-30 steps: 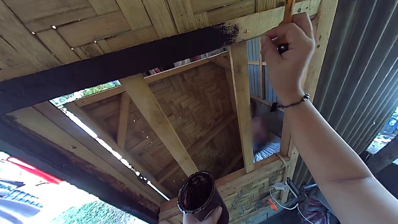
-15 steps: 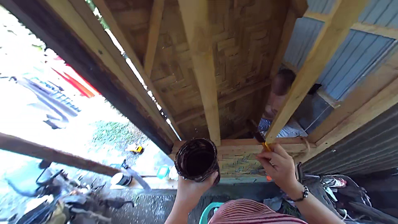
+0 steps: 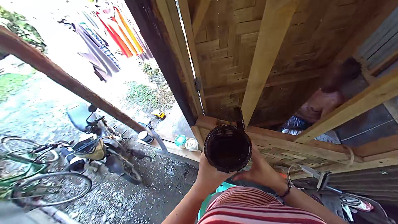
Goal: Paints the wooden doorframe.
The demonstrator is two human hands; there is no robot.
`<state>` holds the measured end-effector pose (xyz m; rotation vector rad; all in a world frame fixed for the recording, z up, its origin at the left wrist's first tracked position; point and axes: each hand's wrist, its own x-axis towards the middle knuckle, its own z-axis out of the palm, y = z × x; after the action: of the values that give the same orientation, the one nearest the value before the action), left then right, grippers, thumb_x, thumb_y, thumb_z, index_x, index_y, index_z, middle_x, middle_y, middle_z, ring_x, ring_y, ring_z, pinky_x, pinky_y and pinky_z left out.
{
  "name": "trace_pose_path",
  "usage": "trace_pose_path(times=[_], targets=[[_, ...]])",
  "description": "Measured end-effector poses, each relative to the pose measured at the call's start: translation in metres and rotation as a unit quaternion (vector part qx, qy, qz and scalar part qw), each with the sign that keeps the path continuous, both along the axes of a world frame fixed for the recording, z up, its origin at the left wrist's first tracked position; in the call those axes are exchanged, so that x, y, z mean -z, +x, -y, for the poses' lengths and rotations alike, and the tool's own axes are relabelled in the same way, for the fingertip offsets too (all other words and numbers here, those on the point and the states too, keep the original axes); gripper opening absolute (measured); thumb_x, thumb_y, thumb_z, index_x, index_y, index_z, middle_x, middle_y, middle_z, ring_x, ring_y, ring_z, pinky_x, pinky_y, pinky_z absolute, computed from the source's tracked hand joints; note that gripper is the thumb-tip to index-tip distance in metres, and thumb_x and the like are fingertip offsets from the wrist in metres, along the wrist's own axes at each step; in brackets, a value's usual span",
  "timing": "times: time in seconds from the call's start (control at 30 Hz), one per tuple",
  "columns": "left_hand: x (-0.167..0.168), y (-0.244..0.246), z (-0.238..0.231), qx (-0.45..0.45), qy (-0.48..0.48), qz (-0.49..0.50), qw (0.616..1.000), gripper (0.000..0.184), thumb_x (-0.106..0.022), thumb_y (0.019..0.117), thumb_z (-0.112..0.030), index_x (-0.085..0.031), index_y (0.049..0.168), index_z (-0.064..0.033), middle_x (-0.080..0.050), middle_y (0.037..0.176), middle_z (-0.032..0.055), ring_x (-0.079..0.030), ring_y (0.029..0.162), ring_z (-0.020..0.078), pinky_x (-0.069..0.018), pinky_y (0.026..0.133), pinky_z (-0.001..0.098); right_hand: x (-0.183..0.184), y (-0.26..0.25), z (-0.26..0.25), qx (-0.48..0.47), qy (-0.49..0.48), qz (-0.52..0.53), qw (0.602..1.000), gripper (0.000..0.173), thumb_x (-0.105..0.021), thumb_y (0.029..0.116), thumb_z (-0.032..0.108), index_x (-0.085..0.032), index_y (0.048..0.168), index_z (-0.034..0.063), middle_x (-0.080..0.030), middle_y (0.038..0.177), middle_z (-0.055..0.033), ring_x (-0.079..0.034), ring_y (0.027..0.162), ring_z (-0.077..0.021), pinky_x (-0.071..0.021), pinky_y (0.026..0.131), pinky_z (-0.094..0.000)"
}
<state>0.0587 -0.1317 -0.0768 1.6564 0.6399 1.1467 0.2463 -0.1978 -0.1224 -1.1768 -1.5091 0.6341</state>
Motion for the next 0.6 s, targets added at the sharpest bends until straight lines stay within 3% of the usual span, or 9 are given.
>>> trace_pose_path(times=[0.1,0.17,0.27,0.37,0.43,0.5,0.6], targets=[[-0.003,0.002,0.006,0.007,-0.004,0.004,1.000,0.085,-0.095,0.0643,-0.013,-0.049,0.130,0.0141,-0.069,0.120,0.0047,-0.065,0.113,0.0015,-0.0529,0.104,0.0231,0.000,-0.014,-0.005,-0.017,-0.008,-0.049,0.999,0.087,-0.095,0.0669,0.041,-0.058,0.135,-0.0014,-0.054,0.137,-0.0122,-0.056,0.120,-0.0031,-0.0516,0.096,-0.0169],[-0.002,0.006,0.009,-0.006,-0.003,0.006,1.000,0.091,-0.095,0.0636,-0.014,-0.045,0.134,0.0155,-0.068,0.124,0.0073,-0.064,0.116,0.0027,-0.0520,0.105,0.0232,-0.002,-0.020,-0.008,-0.023,-0.001,-0.061,0.998,0.085,-0.093,0.0701,0.038,-0.056,0.137,-0.0006,-0.054,0.140,-0.0091,-0.055,0.124,-0.0016,-0.0498,0.102,-0.0178],[0.004,0.008,0.014,-0.039,-0.001,0.000,0.999,0.095,-0.096,0.0615,-0.015,-0.045,0.135,0.0165,-0.068,0.123,0.0119,-0.065,0.116,0.0059,-0.0527,0.105,0.0248,-0.003,-0.027,-0.011,-0.016,0.025,-0.078,0.997,0.081,-0.091,0.0729,0.025,-0.053,0.136,-0.0095,-0.059,0.138,-0.0137,-0.056,0.127,-0.0048,-0.0491,0.106,-0.0214],[0.006,0.009,0.016,-0.062,-0.002,0.001,0.998,0.097,-0.096,0.0595,-0.017,-0.045,0.135,0.0168,-0.069,0.122,0.0136,-0.066,0.115,0.0062,-0.0531,0.104,0.0250,-0.021,-0.033,-0.011,-0.006,0.023,-0.086,0.996,0.086,-0.092,0.0704,0.020,-0.047,0.136,-0.0137,-0.064,0.131,-0.0101,-0.058,0.123,0.0012,-0.0473,0.107,-0.0181],[0.010,0.010,0.020,-0.063,0.006,0.012,0.998,0.094,-0.096,0.0593,-0.017,-0.047,0.133,0.0148,-0.070,0.120,0.0125,-0.067,0.113,0.0061,-0.0540,0.103,0.0251,-0.024,-0.039,-0.001,0.015,-0.018,-0.087,0.996,0.077,-0.091,0.0702,0.018,-0.053,0.131,-0.0119,-0.070,0.120,-0.0057,-0.062,0.112,0.0057,-0.0485,0.102,-0.0147],[0.015,0.011,0.022,-0.056,0.010,0.026,0.998,0.093,-0.095,0.0597,-0.015,-0.047,0.134,0.0133,-0.069,0.120,0.0114,-0.066,0.113,0.0061,-0.0536,0.103,0.0246,-0.014,-0.042,0.003,0.027,-0.051,-0.067,0.996,0.062,-0.089,0.0747,0.025,-0.062,0.122,-0.0053,-0.072,0.112,0.0001,-0.062,0.106,0.0080,-0.0493,0.098,-0.0145],[0.019,0.010,0.026,-0.054,0.010,0.039,0.998,0.092,-0.095,0.0590,-0.014,-0.048,0.133,0.0125,-0.069,0.121,0.0108,-0.066,0.113,0.0054,-0.0531,0.103,0.0238,-0.010,-0.044,0.006,0.008,-0.082,-0.106,0.991,0.058,-0.089,0.0749,0.021,-0.061,0.121,-0.0008,-0.070,0.109,0.0064,-0.062,0.103,0.0098,-0.0508,0.096,-0.0135]])
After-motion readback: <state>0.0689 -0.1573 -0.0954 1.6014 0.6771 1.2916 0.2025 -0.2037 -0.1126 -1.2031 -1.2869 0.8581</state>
